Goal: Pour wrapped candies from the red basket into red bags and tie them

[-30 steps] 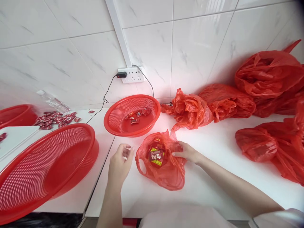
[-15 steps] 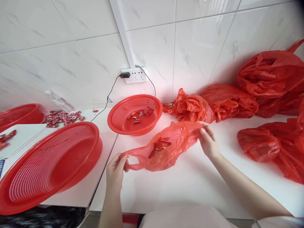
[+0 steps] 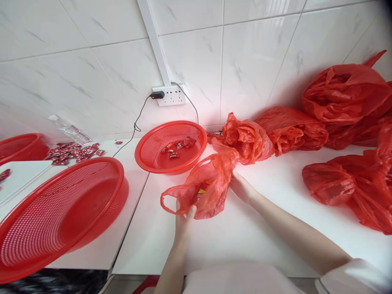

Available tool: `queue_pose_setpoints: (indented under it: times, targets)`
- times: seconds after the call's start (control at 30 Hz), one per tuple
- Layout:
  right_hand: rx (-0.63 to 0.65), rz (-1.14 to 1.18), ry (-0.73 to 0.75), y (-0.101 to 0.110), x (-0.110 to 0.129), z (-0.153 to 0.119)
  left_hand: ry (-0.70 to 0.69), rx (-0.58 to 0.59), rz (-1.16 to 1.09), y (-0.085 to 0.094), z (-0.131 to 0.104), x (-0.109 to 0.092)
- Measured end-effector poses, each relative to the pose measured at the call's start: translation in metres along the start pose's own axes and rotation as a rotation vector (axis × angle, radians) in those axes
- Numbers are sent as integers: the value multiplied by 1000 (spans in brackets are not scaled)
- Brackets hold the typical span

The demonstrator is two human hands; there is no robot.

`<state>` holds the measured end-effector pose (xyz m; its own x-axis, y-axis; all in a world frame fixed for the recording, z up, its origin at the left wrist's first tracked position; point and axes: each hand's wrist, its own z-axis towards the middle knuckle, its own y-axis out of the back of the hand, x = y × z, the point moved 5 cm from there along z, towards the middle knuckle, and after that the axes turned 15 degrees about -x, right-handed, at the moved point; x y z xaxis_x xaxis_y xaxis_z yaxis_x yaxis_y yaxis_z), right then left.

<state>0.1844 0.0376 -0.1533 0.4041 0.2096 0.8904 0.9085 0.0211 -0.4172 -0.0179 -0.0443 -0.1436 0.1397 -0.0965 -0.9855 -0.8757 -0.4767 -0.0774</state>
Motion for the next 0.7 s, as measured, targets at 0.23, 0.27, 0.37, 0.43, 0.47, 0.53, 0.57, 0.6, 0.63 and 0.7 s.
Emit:
queue_pose_setpoints:
  times: [0.23, 0.27, 0.37, 0.43, 0.47, 0.53, 0.57, 0.6, 0.63, 0.7]
  targets:
    - [-98, 86, -313, -32, 4, 22, 209, -109, -149, -9, 23, -10]
    - [-103, 111, -295, -35, 9, 24, 192, -120, -174, -9, 27, -15]
    - [-155, 247, -189, -39, 31, 31, 95, -96, -265, -13, 39, -41]
    - [-209, 331, -108, -42, 48, 36, 17, -50, -300, -22, 45, -63]
    - [-227, 343, -77, -44, 56, 38, -11, -8, -302, -28, 48, -74]
    - [-220, 309, -30, -51, 71, 39, -25, 75, -314, -43, 52, -94]
    - [-204, 287, 4, -55, 78, 38, -16, 103, -334, -51, 55, -103]
    - [-188, 274, 53, -60, 86, 35, 2, 121, -361, -58, 58, -110]
    - [-173, 271, 114, -63, 94, 32, 32, 128, -390, -64, 61, -116]
    - [-139, 274, 235, -68, 107, 22, 117, 124, -456, -75, 67, -125]
